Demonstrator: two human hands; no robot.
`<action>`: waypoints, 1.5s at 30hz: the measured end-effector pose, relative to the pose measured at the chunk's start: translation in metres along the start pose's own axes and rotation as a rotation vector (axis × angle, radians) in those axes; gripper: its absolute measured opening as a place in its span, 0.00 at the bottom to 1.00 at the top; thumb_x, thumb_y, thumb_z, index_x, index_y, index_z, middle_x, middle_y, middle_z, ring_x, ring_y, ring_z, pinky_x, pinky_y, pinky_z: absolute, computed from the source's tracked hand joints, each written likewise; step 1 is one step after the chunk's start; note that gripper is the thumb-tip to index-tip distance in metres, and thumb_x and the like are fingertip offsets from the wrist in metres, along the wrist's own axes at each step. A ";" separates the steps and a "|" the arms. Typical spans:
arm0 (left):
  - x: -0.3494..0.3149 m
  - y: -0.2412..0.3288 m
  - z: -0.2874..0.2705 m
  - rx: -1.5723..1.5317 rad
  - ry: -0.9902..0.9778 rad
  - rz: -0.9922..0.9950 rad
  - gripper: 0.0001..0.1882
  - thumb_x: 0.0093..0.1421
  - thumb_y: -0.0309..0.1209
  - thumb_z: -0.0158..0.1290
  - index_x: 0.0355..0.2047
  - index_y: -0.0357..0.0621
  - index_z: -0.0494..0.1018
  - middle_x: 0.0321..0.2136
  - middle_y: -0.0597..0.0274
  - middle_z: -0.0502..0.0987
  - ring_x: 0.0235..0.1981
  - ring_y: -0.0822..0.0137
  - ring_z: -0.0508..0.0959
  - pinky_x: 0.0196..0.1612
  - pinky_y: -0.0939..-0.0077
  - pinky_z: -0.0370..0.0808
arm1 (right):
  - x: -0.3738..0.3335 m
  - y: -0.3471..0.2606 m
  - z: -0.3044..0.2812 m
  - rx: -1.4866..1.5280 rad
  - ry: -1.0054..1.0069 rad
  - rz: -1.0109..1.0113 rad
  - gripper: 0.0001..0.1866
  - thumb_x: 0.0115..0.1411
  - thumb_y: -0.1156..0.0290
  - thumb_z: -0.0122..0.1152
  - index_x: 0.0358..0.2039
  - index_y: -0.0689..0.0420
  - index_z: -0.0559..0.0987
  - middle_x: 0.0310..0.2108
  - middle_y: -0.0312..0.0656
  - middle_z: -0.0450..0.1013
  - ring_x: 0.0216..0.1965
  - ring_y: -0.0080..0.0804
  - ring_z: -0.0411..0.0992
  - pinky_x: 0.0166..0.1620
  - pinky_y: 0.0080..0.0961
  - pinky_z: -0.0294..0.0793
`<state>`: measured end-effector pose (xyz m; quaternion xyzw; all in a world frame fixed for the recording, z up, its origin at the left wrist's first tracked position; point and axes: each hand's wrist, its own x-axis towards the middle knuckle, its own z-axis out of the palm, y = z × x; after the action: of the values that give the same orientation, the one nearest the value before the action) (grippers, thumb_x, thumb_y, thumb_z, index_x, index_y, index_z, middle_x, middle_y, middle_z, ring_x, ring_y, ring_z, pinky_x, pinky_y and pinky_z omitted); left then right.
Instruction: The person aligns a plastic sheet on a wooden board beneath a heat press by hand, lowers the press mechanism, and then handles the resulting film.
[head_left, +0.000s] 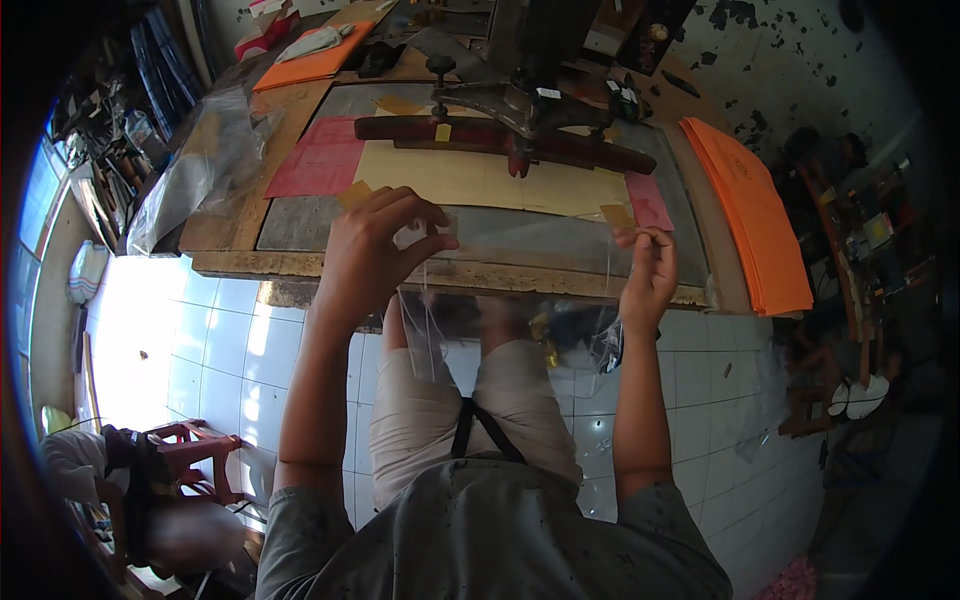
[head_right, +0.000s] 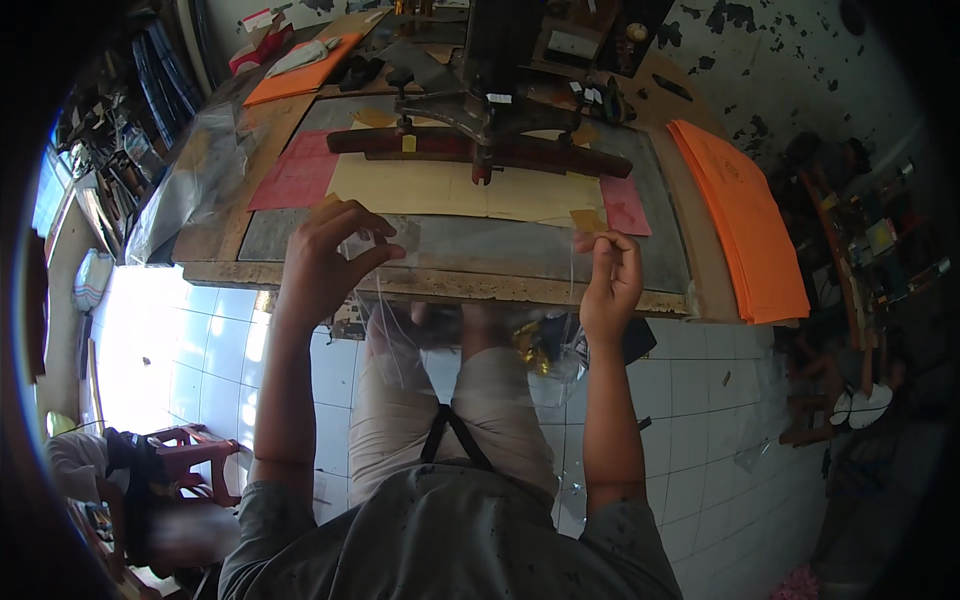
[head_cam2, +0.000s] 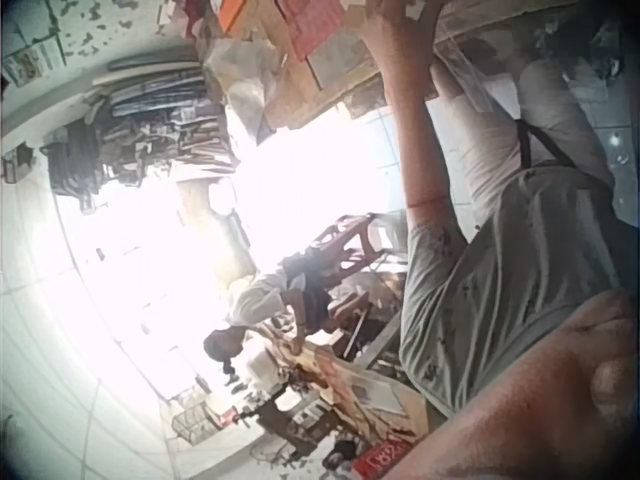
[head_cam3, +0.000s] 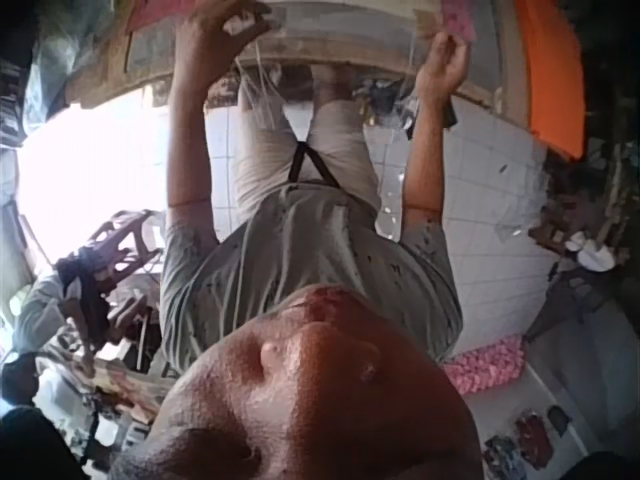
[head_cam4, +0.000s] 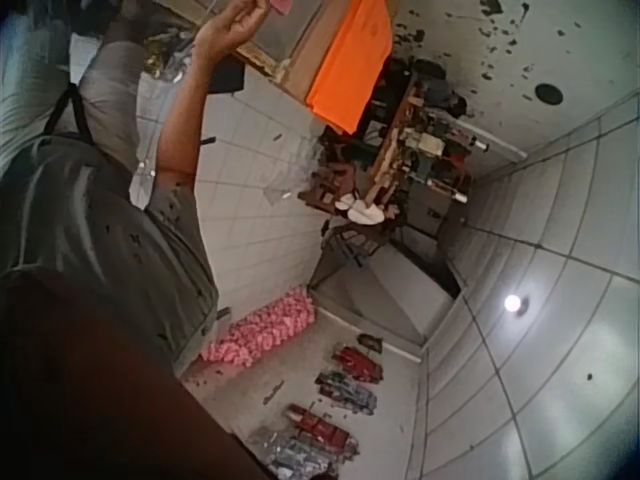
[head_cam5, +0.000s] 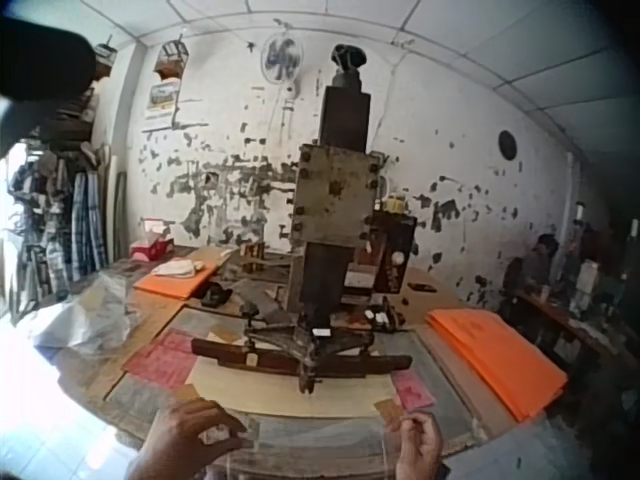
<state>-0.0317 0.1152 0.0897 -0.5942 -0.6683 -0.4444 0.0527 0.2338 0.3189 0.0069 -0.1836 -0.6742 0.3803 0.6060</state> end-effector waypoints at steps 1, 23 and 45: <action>-0.001 -0.013 0.006 -0.034 -0.051 -0.056 0.11 0.51 0.28 0.71 0.34 0.45 0.82 0.30 0.64 0.82 0.33 0.68 0.82 0.38 0.70 0.77 | -0.001 0.014 -0.002 -0.032 -0.017 0.097 0.11 0.75 0.66 0.53 0.44 0.61 0.75 0.36 0.40 0.78 0.43 0.27 0.77 0.54 0.27 0.73; -0.044 -0.062 0.054 -0.851 0.144 -0.402 0.07 0.65 0.23 0.62 0.39 0.30 0.79 0.36 0.54 0.85 0.41 0.68 0.85 0.47 0.75 0.79 | 0.002 0.029 -0.006 -0.009 -0.001 0.345 0.13 0.74 0.63 0.56 0.46 0.62 0.76 0.34 0.38 0.78 0.41 0.26 0.77 0.53 0.26 0.73; -0.046 -0.054 0.061 -0.509 0.394 -0.198 0.08 0.75 0.28 0.45 0.43 0.38 0.72 0.39 0.52 0.86 0.60 0.59 0.78 0.69 0.55 0.64 | 0.018 -0.043 -0.016 -0.072 -0.292 0.436 0.13 0.67 0.67 0.67 0.44 0.64 0.81 0.36 0.41 0.82 0.40 0.26 0.80 0.51 0.26 0.75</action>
<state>-0.0358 0.1266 -0.0028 -0.4231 -0.5675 -0.7062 -0.0125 0.2549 0.3086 0.0499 -0.2893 -0.7121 0.4999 0.3992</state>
